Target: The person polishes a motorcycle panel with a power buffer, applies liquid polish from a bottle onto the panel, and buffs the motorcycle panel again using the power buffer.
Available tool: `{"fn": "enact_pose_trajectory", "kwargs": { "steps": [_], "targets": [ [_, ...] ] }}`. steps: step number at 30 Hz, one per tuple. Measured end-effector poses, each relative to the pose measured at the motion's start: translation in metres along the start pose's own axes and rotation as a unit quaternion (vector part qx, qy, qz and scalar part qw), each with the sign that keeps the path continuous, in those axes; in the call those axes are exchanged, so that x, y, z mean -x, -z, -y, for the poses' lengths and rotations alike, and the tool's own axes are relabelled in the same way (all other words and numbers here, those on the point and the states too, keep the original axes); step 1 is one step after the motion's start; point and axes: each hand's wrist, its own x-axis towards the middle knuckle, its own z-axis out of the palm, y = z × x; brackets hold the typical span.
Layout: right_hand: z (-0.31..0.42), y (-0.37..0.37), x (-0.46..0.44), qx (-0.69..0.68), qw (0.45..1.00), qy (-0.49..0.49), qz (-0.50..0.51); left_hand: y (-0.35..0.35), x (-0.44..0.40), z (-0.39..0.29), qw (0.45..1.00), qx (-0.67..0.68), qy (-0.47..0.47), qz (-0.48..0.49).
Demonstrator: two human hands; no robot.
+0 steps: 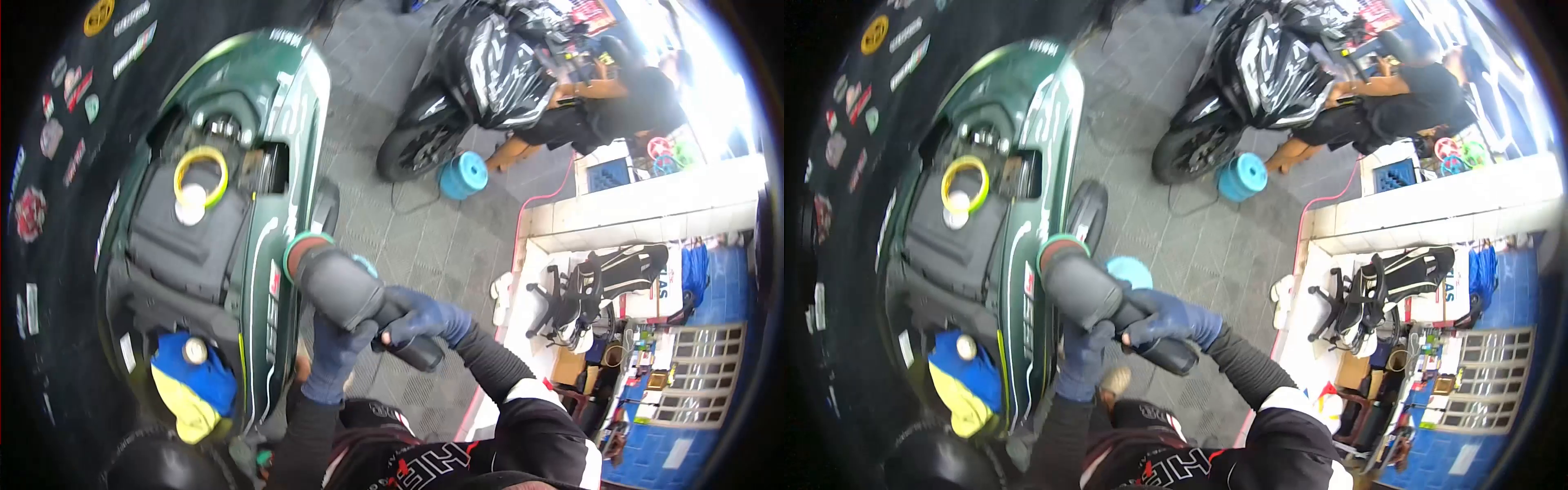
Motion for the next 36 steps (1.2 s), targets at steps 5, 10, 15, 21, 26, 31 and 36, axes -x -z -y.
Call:
{"fn": "enact_pose_trajectory", "kwargs": {
  "steps": [5,10,15,21,26,31,36],
  "targets": [
    [0.013,-0.004,0.004,0.010,0.999,-0.017,0.036,0.001,0.007,0.011,0.998,-0.044,-0.022,-0.031],
    [-0.008,-0.025,0.011,0.031,0.997,-0.012,0.072,0.003,0.054,0.015,0.997,-0.066,-0.026,-0.033],
    [-0.083,-0.051,0.030,0.007,0.999,0.036,0.018,-0.013,0.114,0.000,0.993,-0.070,0.021,-0.094],
    [-0.134,-0.085,0.095,-0.240,0.969,-0.041,0.026,-0.081,0.159,-0.074,0.968,-0.184,0.160,0.063],
    [-0.162,-0.113,0.145,-0.469,0.872,0.135,0.024,-0.134,0.158,-0.055,0.959,-0.242,0.029,0.144],
    [-0.142,-0.152,0.223,-0.431,0.861,0.270,-0.016,-0.194,0.164,-0.085,0.862,-0.290,0.324,0.259],
    [-0.148,-0.162,0.270,-0.434,0.818,0.376,-0.025,-0.239,0.180,-0.062,0.885,-0.176,0.190,0.388]
  ]
}}
